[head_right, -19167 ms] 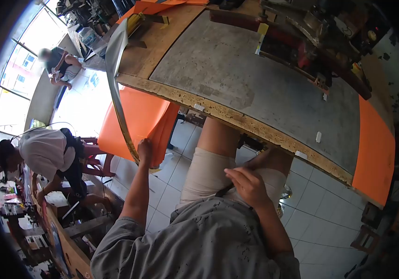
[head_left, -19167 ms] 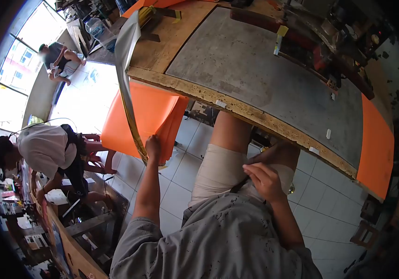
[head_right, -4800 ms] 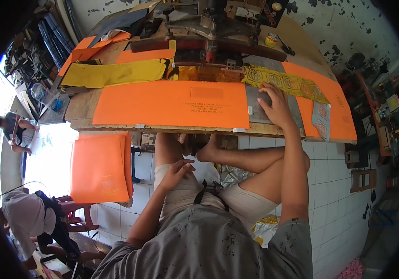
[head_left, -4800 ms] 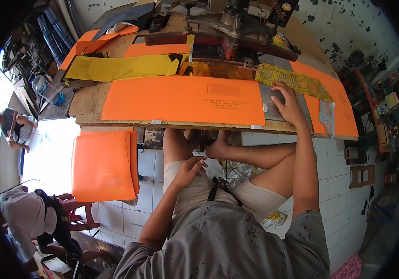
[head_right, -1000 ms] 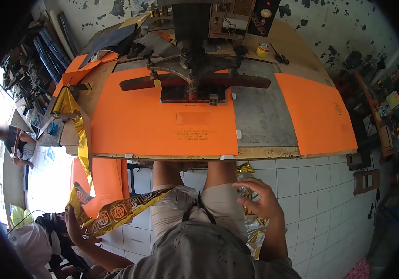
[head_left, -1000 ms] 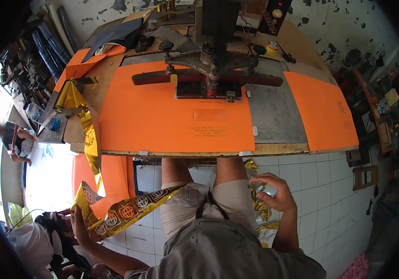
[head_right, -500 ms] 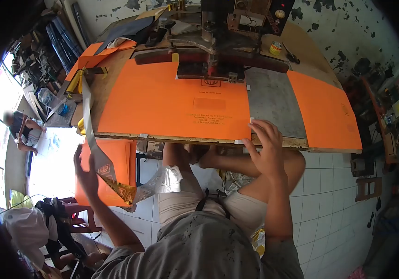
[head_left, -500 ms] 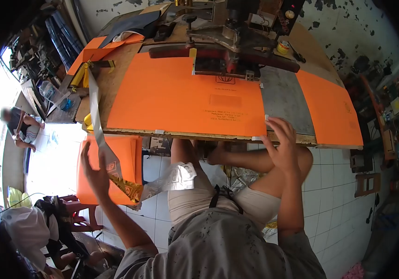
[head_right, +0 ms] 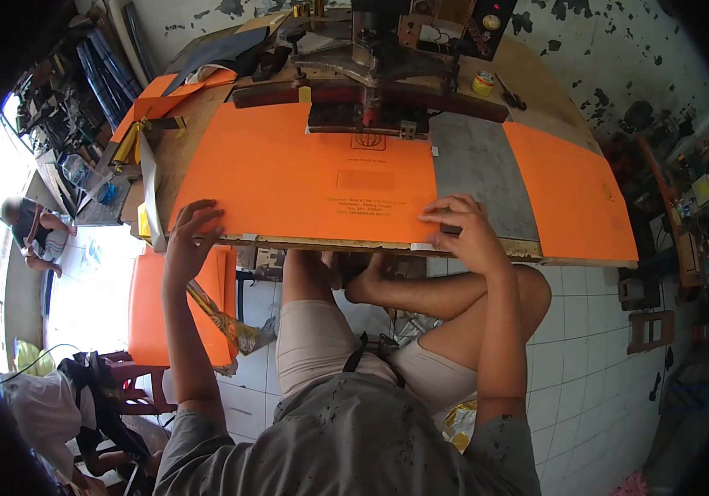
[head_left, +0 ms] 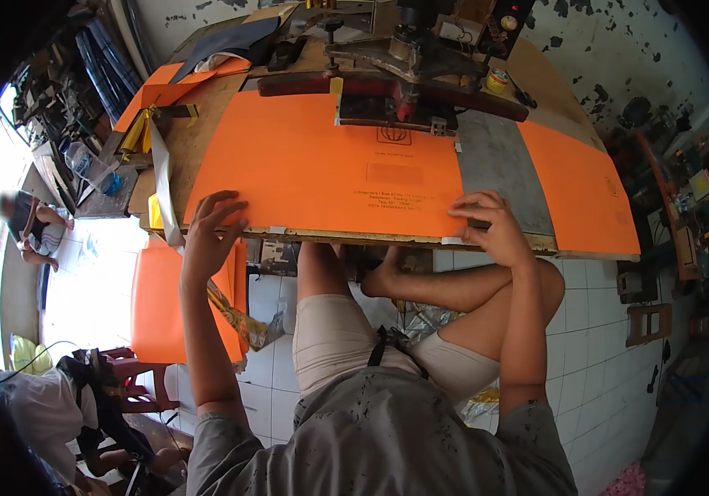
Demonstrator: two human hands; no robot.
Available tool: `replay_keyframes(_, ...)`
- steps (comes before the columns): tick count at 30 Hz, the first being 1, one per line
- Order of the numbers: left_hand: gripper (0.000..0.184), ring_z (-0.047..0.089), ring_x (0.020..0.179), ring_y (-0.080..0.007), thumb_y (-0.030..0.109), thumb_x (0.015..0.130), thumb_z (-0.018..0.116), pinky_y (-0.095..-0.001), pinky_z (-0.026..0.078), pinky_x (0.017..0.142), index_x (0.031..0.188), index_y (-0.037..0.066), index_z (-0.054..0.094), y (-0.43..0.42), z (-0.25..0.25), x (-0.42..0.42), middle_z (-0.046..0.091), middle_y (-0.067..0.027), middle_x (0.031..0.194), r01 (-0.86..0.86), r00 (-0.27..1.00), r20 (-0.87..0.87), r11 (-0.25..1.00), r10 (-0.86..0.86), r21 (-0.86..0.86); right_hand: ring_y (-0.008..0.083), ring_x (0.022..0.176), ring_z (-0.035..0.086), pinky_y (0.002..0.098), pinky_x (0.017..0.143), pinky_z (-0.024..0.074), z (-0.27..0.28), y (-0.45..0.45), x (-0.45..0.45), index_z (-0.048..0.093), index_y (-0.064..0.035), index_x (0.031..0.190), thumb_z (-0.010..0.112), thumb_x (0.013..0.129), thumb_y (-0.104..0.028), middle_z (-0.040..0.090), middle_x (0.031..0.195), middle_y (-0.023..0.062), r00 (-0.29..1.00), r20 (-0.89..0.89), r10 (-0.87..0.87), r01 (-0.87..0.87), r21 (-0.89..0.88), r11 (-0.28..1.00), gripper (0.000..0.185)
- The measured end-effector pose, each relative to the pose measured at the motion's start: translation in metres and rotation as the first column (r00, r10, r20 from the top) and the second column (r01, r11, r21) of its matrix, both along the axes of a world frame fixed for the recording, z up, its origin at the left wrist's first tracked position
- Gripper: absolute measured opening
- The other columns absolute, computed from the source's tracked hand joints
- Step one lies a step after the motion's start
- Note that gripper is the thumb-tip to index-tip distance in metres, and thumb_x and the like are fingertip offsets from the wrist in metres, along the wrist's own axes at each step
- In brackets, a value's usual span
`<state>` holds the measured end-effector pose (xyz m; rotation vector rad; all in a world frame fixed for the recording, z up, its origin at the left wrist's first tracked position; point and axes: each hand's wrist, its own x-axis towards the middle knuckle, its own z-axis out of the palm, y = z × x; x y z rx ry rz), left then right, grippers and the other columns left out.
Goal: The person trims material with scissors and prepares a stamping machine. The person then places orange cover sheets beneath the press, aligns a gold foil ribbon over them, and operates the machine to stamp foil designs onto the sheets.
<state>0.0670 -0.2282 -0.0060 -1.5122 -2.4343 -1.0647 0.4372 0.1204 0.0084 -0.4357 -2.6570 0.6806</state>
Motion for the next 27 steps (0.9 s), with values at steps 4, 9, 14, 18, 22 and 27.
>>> replay_keyframes(4,0.024,0.062,0.12,-0.0277,0.014,0.087,0.08,-0.0427,0.052,0.098,0.11,0.007,0.079,0.005,0.0,-0.01,0.067,-0.0086,0.12,0.02,0.989,0.143,0.999,-0.027,0.046,0.0239,0.127,0.054,0.0429,0.114,0.0326,-0.004,0.012,-0.005,0.082,-0.0144,0.109,0.086,0.079,-0.024,0.073,0.118,-0.0012,1.0,-0.004,0.003,-0.003,0.007,1.0,0.032)
replay_keyframes(9,0.021,0.063,0.115,-0.0277,0.018,0.086,0.083,-0.0426,0.052,0.096,0.102,0.006,0.078,0.008,-0.004,-0.029,0.067,-0.0075,0.118,0.045,0.999,-0.007,0.999,-0.045,-0.031,0.0236,0.123,0.055,0.0426,0.111,0.0334,-0.001,0.014,-0.008,0.081,-0.0131,0.105,0.085,0.081,-0.021,0.073,0.113,-0.0017,1.0,0.002,-0.013,0.013,0.039,0.999,0.026)
replay_keyframes(14,0.026,0.064,0.118,-0.0292,0.021,0.083,0.084,-0.0426,0.051,0.098,0.103,0.005,0.076,0.012,0.006,-0.019,0.069,-0.008,0.123,0.062,0.992,-0.107,0.998,-0.061,0.006,0.0239,0.114,0.061,0.0418,0.105,0.0411,0.011,0.008,-0.021,0.078,-0.0092,0.107,0.079,0.089,-0.012,0.072,0.108,0.0023,0.981,-0.152,-0.123,0.132,0.054,0.99,0.018)
replay_keyframes(18,0.028,0.066,0.116,-0.0307,0.012,0.081,0.081,-0.0442,0.052,0.097,0.108,0.005,0.075,0.016,0.014,-0.007,0.072,-0.008,0.119,0.071,0.986,-0.155,0.996,-0.062,0.052,0.0235,0.1,0.067,0.0374,0.09,0.0518,0.019,-0.002,-0.035,0.076,-0.0057,0.108,0.075,0.091,-0.003,0.071,0.105,0.0077,0.885,-0.441,-0.148,0.112,-0.107,0.988,0.017)
replay_keyframes(22,0.035,0.068,0.111,-0.031,-0.001,0.075,0.073,-0.0448,0.053,0.095,0.109,0.006,0.076,0.005,0.009,-0.021,0.075,-0.0085,0.112,0.007,0.989,-0.148,0.999,-0.001,0.041,0.022,0.097,0.069,0.034,0.083,0.0546,0.015,-0.011,-0.023,0.075,-0.0035,0.108,0.073,0.091,0.003,0.069,0.107,0.0089,0.876,-0.462,-0.135,0.078,-0.14,0.987,0.018)
replay_keyframes(27,0.035,0.069,0.109,-0.0291,-0.005,0.07,0.073,-0.0414,0.054,0.095,0.102,0.007,0.078,-0.045,0.054,0.031,0.075,-0.0076,0.113,-0.018,0.993,-0.121,0.998,0.011,-0.063,0.0264,0.098,0.069,0.0359,0.081,0.0588,0.003,-0.053,0.032,0.075,-0.0037,0.102,0.076,0.083,0.01,0.07,0.105,0.009,0.919,-0.371,-0.135,0.042,-0.247,0.968,0.024)
